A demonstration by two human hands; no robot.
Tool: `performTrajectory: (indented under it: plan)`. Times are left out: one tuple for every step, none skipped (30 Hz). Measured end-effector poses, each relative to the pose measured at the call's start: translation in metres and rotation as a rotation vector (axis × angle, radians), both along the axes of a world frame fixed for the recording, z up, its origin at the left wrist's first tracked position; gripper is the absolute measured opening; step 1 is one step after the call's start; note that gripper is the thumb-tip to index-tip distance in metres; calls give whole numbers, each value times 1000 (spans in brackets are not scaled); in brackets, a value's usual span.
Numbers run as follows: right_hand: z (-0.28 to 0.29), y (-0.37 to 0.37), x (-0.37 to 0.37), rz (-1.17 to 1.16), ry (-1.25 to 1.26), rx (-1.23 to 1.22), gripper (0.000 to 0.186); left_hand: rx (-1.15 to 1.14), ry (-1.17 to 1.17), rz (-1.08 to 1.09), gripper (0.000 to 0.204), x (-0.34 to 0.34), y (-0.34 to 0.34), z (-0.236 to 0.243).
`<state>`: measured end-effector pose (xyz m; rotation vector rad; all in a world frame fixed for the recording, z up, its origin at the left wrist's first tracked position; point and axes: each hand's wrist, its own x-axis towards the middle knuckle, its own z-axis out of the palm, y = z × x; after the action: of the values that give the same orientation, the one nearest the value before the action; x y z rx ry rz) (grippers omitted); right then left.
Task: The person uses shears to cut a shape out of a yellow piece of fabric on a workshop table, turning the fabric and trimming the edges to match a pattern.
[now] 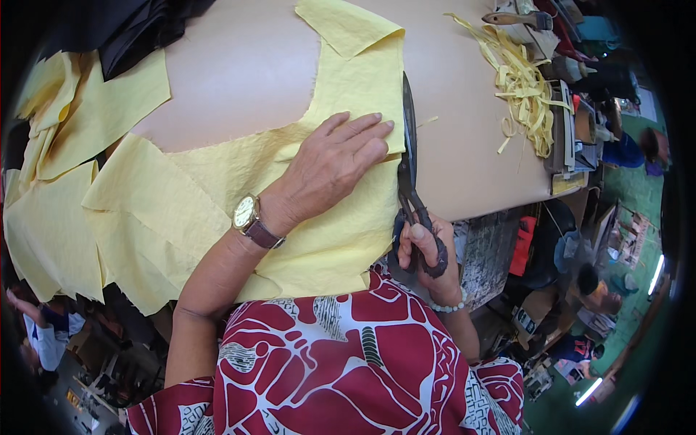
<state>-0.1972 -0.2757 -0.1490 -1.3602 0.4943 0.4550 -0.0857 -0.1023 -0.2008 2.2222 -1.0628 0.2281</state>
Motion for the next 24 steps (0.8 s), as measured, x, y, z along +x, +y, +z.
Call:
performTrajectory:
  plan:
    - [0,0,1,-3,-4,5,31,-1,-2,-3,14,0,0,-1]
    - [0,0,2,-6,-8,10,31,-2,-3,-5,15,0,0,-2]
    - [-1,0,2,-9,-12,15,32,-3,-5,-1,14,0,1,-1]
    - [-1,0,1,-13,-15,20,32,-5,-6,2,14,0,1,-1]
    - [-2,0,0,-18,-17,25,32,-6,-6,5,14,-1,0,0]
    - [-2,0,-1,-22,-19,30,32,-7,-8,5,14,-1,0,0]
    - [-2,0,-2,-18,-21,24,32,-7,-9,4,14,0,0,-1]
    - [-3,0,-3,-14,-23,17,32,-7,-11,4,15,0,0,-1]
    - [-3,0,-3,-10,-26,10,32,-7,-9,5,15,0,0,-2]
    - [-3,0,-3,-6,-15,2,32,-7,-9,5,15,0,0,-2]
    - [-3,0,-3,-2,-5,-5,33,-6,-9,6,15,0,0,-2]
    - [-4,0,-3,2,5,-12,33,-4,-6,6,15,-1,1,-3]
    - [-3,0,-3,1,5,-13,33,-4,-5,4,16,-1,1,-2]
    - [-2,-1,-4,0,6,-13,33,-3,-4,2,16,-1,0,-2]
    - [-1,-1,-4,-1,7,-13,34,-3,-6,1,17,0,0,-1]
    - [-2,-1,-4,0,-1,-10,33,-3,-5,1,17,0,0,-1]
    - [-2,-2,-5,1,-9,-7,32,-3,-5,0,18,0,0,-2]
    - [-3,-2,-5,1,-17,-5,32,-3,-4,-1,18,0,-1,-2]
    - [-2,-1,-5,-1,-7,-7,31,-2,-3,0,19,0,-1,-2]
    - [-1,0,-4,-5,3,-10,30,-2,-2,0,19,0,-1,-2]
    - [0,0,-3,-8,13,-12,28,-3,-2,-3,19,0,-1,-2]
    - [-1,0,-4,-11,13,-14,28,-5,-2,-5,19,0,0,-3]
    - [-1,0,-4,-15,13,-15,28,-6,-2,-7,20,0,0,-3]
    - [-2,1,-5,-18,14,-17,27,-5,-1,-7,20,0,0,-3]
